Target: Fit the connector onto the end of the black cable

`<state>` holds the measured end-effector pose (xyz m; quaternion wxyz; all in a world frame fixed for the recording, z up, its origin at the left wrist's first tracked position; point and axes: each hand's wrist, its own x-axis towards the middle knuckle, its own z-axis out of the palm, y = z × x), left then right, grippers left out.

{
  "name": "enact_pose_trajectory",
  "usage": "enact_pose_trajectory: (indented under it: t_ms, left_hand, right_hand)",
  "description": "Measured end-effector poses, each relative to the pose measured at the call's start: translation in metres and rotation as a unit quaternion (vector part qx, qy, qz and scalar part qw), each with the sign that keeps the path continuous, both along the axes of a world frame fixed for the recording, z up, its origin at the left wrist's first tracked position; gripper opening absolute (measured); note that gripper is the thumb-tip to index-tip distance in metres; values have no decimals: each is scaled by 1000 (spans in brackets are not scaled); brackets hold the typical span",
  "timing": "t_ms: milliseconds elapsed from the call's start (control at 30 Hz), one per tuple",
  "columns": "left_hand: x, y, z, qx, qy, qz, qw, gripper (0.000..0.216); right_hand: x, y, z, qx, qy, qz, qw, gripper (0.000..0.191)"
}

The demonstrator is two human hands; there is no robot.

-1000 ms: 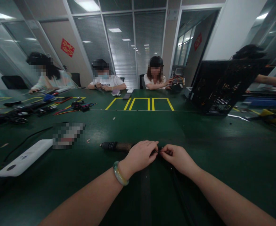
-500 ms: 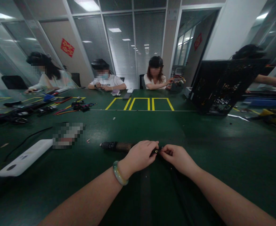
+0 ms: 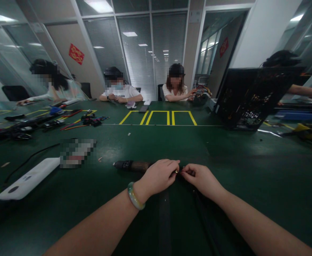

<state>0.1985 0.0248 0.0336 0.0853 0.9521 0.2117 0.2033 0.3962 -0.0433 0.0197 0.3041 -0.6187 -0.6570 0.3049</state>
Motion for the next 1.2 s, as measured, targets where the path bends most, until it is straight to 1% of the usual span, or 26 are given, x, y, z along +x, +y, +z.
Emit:
enact_pose_trajectory:
  t_ms: [100,267,433,600,767,933,1100,1200]
  left_hand:
    - [0,-1,1,0,4,5,1000,11]
    - [-1,-2,3,0,5,5,1000,18]
    - [0,-1,2,2,8,3,1000,11]
    - [0,-2,3,3,6,4,1000,19]
    - [0,-2,3,3,6,1,1000,10]
    - [0,-2,4,-3,5,5,1000,18]
    - [0,-3,5,-1,13,10,1000,10]
    - [0,-3,6,-3,6,4,1000,14]
  right_hand:
    - [0,1,-1,-1,-3,0,1000,14]
    - [-1,0,0,-9,-1,-4,1000,17]
    - [-1,-1,3,-11,-2,2,1000,15]
    - [-1,0,1,3,-7,-4,1000,14]
    - [0,0,0,3,3,0,1000,14]
    - [-1,0,0,0,4,-1,1000,14]
    - [1,0,-1,-3,6,1,1000,14]
    - [1,-1,1,-2,8,3,1000,14]
